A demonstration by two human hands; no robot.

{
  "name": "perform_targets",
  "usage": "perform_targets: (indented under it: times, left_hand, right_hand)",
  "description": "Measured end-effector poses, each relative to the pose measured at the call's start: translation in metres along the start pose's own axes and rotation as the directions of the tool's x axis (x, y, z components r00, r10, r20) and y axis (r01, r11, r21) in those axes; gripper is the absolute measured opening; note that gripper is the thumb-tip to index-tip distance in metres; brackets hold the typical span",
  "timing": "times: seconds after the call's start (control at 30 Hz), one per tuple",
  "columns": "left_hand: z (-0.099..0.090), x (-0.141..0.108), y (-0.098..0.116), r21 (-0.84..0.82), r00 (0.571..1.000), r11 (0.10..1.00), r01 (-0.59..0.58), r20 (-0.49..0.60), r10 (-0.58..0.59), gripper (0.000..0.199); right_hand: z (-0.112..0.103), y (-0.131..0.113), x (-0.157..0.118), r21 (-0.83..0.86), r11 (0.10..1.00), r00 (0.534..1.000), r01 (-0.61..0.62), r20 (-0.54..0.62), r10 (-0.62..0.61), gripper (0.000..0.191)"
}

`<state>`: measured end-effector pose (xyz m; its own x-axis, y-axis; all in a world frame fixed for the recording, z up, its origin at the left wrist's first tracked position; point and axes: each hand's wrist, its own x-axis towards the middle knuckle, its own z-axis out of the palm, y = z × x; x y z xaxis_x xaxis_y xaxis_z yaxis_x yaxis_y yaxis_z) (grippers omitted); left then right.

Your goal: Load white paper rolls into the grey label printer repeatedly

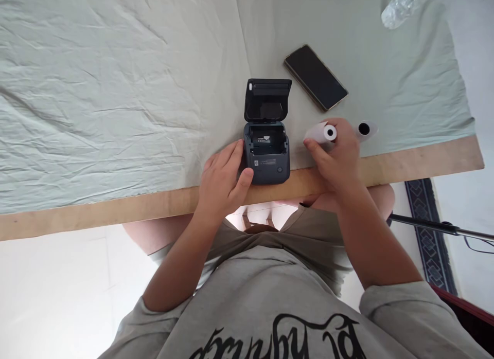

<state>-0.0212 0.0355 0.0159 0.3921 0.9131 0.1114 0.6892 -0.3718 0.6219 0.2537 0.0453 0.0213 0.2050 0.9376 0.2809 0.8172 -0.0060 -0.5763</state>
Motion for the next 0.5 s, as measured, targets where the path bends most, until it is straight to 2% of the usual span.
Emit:
perform_targets:
  times: [0.17,0.23,0.3,0.33,0.4,0.43,0.5]
  left_hand:
    - [-0.001,0.000,0.001,0.005,1.000,1.000,0.002,-0.005,-0.002,0.094]
    - [-0.001,0.001,0.001,0.008,1.000,1.000,0.001,-0.003,-0.001,0.094]
    - [0.000,0.001,0.000,0.010,1.000,1.000,-0.005,-0.005,0.005,0.094]
    - [0.000,0.001,0.000,0.008,1.000,1.000,-0.010,-0.010,0.010,0.094]
    - [0.001,0.002,-0.001,0.004,1.000,1.000,-0.019,-0.022,0.019,0.093]
    - [0.002,0.002,-0.001,0.003,0.999,1.000,-0.022,-0.027,0.022,0.092]
    - [0.003,0.002,-0.002,0.008,0.999,1.000,-0.019,-0.033,0.019,0.091]
  right_hand:
    - [-0.001,-0.003,-0.004,0.013,0.999,0.997,0.042,0.067,-0.043,0.048]
    - [-0.012,-0.007,-0.007,0.015,0.995,0.995,0.097,-0.019,-0.097,0.047]
    - [-0.027,-0.005,-0.006,-0.036,0.991,0.979,0.127,-0.153,-0.131,0.038]
    - [-0.034,-0.001,-0.005,-0.080,0.989,0.965,0.122,-0.225,-0.137,0.034]
    - [-0.046,0.014,0.001,-0.143,0.984,0.946,0.102,-0.292,-0.141,0.038]
    - [-0.051,0.023,0.004,-0.153,0.984,0.955,0.087,-0.270,-0.127,0.043]
    - [-0.055,0.041,0.010,-0.130,0.989,0.984,0.069,-0.153,-0.089,0.050]
